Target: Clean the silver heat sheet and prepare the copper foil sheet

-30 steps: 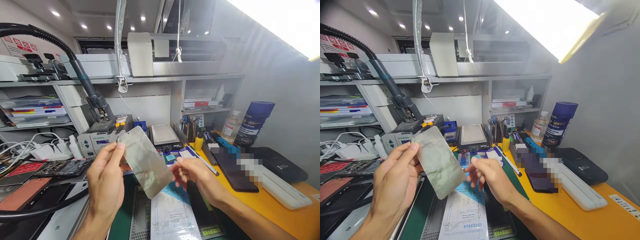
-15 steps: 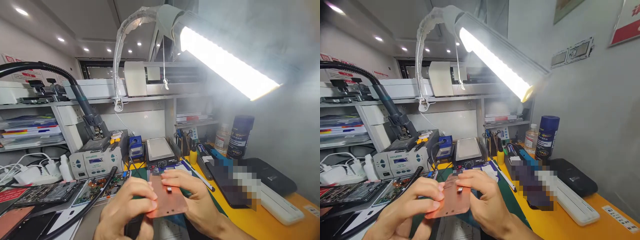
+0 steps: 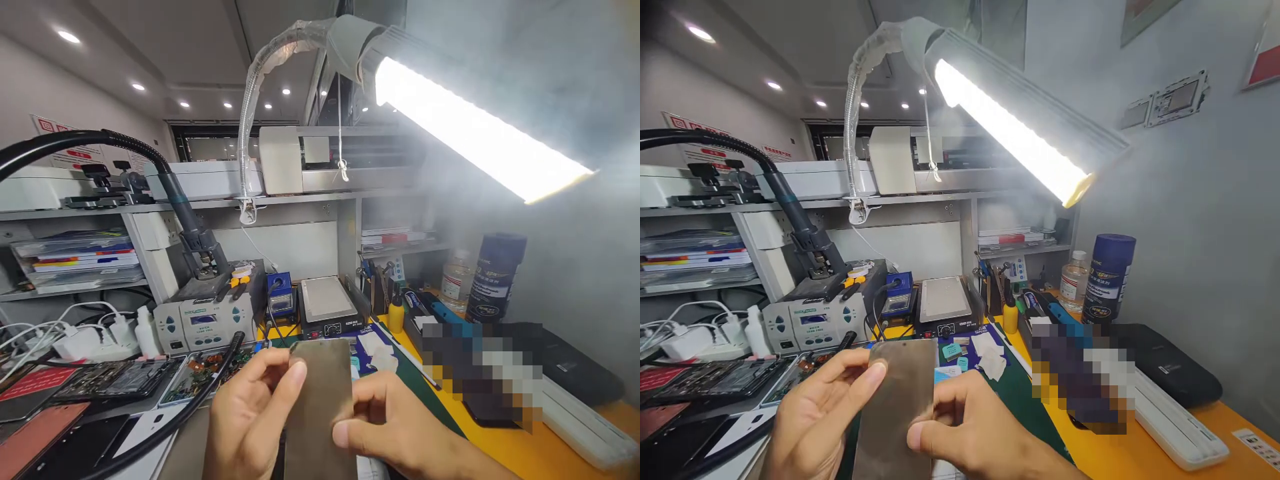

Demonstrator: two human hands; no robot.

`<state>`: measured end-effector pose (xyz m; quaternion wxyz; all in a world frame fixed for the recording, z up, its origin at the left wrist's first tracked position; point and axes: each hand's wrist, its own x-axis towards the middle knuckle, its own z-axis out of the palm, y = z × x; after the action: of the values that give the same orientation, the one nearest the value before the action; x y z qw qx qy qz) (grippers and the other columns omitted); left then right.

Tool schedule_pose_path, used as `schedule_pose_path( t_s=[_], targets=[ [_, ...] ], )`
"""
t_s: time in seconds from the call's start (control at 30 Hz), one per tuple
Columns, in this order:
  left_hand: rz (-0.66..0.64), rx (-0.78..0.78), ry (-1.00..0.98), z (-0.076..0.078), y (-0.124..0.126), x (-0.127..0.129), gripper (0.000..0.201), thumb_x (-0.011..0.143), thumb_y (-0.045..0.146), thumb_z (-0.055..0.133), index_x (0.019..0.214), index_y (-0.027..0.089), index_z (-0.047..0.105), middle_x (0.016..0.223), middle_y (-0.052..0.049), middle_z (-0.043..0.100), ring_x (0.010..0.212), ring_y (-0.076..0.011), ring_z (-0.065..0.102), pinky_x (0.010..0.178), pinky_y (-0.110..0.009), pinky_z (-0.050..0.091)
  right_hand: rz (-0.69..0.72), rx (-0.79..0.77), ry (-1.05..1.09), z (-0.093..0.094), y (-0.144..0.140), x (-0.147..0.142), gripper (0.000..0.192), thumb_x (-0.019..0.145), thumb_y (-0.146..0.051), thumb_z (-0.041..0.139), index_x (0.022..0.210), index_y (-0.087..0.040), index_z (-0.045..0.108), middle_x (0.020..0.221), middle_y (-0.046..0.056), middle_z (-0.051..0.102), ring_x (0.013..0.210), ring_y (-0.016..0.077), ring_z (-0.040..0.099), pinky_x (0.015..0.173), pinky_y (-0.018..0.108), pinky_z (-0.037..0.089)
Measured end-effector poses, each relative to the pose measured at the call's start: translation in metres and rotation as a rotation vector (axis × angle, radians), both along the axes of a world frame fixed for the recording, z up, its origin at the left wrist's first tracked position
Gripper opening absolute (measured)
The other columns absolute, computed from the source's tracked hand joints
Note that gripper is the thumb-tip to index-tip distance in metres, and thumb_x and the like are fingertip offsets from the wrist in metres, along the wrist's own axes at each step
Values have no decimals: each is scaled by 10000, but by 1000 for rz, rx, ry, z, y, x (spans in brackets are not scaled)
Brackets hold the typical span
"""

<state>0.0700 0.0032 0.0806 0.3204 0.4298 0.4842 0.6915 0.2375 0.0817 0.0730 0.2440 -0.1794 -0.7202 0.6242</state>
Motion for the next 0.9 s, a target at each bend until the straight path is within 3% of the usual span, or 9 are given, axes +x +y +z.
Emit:
schedule_pose_path(
  t_s=[0.1,0.33,0.4,0.53,0.6,0.77,0.9],
  targets=[
    [-139,-108,-109,1,2,-3,298,751,450,790,811,183,671,722,0,617,674,-140,570,638,-238,477,151,-179,51,-2,-1,-1,349,782,-458,747,752,-122,656,681,-6,518,619,112,426,591,235,346],
    [-232,-182,-91,-1,0,9,328,734,482,783,715,185,644,614,11,615,551,-105,514,536,-206,382,10,-165,111,-6,2,-1,398,815,-455,721,685,-169,477,680,-31,372,637,112,300,586,249,267],
    [-229,-192,-100,-1,0,11,359,715,501,789,679,183,627,587,16,597,531,-98,486,526,-207,358,-41,-146,92,-4,0,0,402,822,-468,719,683,-169,489,660,-39,365,622,110,295,568,245,261],
    [-215,-228,-63,-5,1,12,390,696,528,784,661,175,622,568,12,579,533,-104,459,520,-214,318,-207,22,51,-4,-6,1,266,888,-434,665,911,-169,661,728,-3,546,665,137,454,606,245,376],
    [-215,-246,-13,-8,1,13,387,725,538,751,665,177,624,567,16,548,533,-100,423,520,-218,295,-276,118,34,-6,-8,1,240,903,-398,649,1027,-194,677,797,23,624,721,165,545,655,262,446],
    [-174,-226,102,-12,1,14,351,775,502,685,653,179,624,587,17,481,552,-111,386,508,-230,261,-383,325,37,-11,-10,-1,250,890,-321,642,1105,-204,688,969,95,737,804,220,684,643,287,545],
    [-157,-197,131,-12,0,13,335,798,473,656,638,179,642,603,8,490,577,-126,422,529,-235,300,-449,524,109,-14,-10,-2,264,880,-251,662,1141,-225,698,1040,89,767,859,227,738,684,271,600]
  ],
)
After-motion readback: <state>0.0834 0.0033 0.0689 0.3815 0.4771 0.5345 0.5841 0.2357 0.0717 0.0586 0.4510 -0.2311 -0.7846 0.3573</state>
